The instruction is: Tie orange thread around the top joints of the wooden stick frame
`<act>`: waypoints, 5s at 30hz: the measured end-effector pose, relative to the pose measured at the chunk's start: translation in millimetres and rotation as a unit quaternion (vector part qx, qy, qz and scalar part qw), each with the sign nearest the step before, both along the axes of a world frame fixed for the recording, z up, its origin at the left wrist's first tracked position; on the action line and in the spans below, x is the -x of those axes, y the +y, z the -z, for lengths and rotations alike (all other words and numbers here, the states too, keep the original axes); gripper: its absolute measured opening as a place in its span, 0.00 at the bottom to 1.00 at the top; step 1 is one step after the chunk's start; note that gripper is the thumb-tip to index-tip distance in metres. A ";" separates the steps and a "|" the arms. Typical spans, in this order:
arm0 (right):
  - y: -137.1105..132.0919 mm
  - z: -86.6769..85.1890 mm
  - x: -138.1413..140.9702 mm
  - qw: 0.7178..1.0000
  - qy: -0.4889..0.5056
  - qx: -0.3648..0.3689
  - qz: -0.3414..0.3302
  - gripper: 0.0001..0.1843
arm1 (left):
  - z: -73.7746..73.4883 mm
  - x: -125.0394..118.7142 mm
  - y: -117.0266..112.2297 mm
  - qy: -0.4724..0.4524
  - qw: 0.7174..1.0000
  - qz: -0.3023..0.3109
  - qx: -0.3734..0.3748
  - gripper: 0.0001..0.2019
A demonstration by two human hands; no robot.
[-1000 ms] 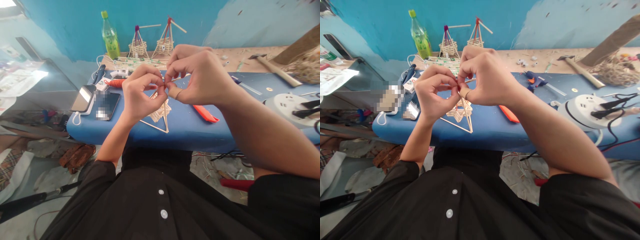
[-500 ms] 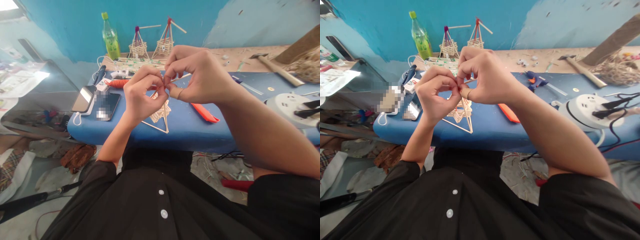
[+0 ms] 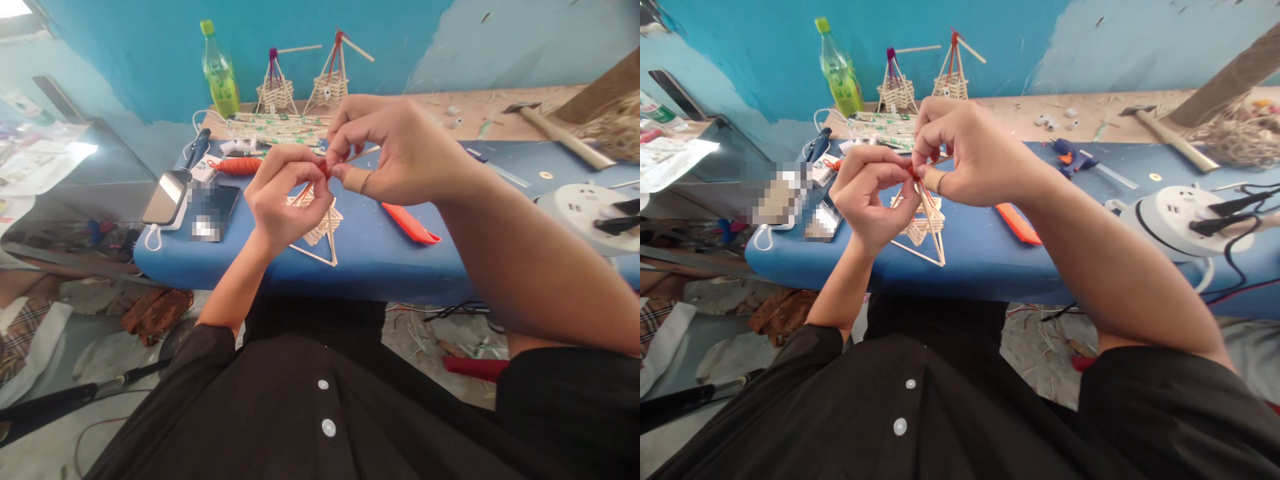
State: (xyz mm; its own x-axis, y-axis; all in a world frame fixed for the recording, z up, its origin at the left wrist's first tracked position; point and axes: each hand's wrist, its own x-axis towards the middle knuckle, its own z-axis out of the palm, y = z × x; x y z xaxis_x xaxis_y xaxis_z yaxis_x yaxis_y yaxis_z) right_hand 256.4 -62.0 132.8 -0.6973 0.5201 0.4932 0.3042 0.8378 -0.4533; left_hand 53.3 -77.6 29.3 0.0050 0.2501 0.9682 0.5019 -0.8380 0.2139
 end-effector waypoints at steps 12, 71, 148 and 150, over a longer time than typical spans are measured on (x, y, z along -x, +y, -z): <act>-4.7 -0.9 1.4 1.000 0.002 -0.006 0.007 0.10 | -6.2 -6.0 -2.7 -0.024 0.997 0.028 -0.068 0.07; -13.6 0.4 7.3 0.995 0.020 -0.023 0.095 0.06 | -8.8 4.2 -7.0 0.023 1.000 0.018 0.002 0.03; -44.7 156.9 15.5 0.953 0.272 0.041 0.127 0.31 | 45.7 26.3 -44.0 0.024 0.956 0.062 0.286 0.43; -43.8 158.1 15.8 0.952 0.275 0.024 0.130 0.33 | 49.4 28.3 -42.9 0.017 0.955 0.069 0.287 0.44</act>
State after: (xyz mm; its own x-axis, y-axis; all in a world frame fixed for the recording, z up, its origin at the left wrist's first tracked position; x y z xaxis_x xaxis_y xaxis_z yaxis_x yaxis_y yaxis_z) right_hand 240.6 -105.7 -25.3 -0.1853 0.6713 0.7176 0.2044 0.7406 -0.6401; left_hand 25.0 -120.5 -20.0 0.1058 0.7344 0.6705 0.4098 -0.6465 0.6435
